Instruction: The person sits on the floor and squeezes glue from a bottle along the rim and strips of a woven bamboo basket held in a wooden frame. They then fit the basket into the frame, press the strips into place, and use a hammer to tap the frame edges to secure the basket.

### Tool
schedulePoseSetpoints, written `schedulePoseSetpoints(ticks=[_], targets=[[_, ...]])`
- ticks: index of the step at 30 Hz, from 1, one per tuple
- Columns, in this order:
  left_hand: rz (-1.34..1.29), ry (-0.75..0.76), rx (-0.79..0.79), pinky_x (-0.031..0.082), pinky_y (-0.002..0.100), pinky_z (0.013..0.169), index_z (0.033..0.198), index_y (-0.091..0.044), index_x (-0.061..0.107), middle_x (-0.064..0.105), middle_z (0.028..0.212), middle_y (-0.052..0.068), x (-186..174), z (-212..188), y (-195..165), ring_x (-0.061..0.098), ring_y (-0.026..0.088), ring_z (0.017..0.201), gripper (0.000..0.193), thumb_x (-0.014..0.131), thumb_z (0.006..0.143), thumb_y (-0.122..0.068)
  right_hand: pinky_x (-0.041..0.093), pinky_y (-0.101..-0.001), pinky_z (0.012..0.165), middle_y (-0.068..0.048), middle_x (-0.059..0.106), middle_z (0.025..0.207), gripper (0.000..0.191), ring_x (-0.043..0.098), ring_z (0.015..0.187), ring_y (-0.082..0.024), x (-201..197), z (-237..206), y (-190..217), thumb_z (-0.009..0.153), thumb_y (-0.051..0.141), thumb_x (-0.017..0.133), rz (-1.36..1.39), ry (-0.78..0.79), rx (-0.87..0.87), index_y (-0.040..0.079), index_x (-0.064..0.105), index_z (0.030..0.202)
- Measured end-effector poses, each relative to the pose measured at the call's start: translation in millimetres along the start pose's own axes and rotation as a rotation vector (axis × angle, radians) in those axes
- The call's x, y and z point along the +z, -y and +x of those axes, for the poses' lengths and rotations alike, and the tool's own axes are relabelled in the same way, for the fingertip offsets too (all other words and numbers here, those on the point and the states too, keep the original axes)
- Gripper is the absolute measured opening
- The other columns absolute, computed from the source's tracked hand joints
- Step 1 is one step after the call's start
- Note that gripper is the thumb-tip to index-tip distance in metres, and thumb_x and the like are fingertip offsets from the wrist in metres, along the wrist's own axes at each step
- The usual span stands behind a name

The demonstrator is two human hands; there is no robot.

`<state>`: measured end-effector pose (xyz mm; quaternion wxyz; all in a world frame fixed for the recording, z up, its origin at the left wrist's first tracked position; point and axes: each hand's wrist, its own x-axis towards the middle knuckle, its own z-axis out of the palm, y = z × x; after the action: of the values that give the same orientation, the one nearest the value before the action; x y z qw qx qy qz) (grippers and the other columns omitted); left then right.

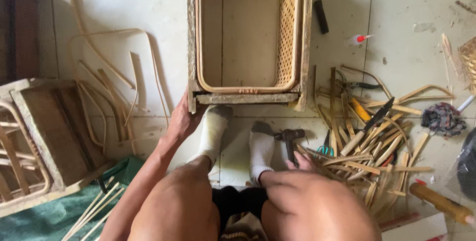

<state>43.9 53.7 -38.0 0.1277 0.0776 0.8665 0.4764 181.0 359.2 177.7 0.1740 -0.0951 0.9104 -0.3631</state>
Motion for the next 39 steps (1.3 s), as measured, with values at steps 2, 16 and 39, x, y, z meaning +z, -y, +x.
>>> schedulePoseSetpoints(ticks=[2,16,39], targets=[[-0.008,-0.010,-0.054,0.051,0.048,0.098,0.155,-0.010,0.036,0.064,0.133,0.024,-1,-1,0,0.061,0.043,0.122,0.070,0.069,0.094,-0.020,0.048,-0.0396,0.102,-0.014,0.072,0.118,0.025,0.068,0.111,-0.029,21,17,-35,0.090,0.011,0.071,-0.030,-0.303,0.167,0.004,0.070,0.114],[-0.088,-0.051,-0.154,0.050,0.046,0.098,0.133,-0.006,0.057,0.068,0.124,0.022,-12,-3,14,0.064,0.041,0.116,0.042,0.068,0.094,-0.015,0.054,-0.0375,0.081,-0.007,0.073,0.092,0.027,0.068,0.088,-0.024,55,196,-112,0.089,0.029,0.082,-0.231,-0.226,-0.272,0.007,0.076,0.102],[0.553,-0.218,0.431,0.024,0.056,0.115,0.144,-0.002,0.051,0.053,0.148,0.026,-7,90,-70,0.044,0.045,0.140,0.062,0.073,0.095,-0.031,0.057,-0.0333,0.075,-0.015,0.074,0.099,0.019,0.072,0.084,-0.023,-43,153,-156,0.105,0.009,0.070,-0.088,-0.652,0.039,0.000,0.073,0.121]])
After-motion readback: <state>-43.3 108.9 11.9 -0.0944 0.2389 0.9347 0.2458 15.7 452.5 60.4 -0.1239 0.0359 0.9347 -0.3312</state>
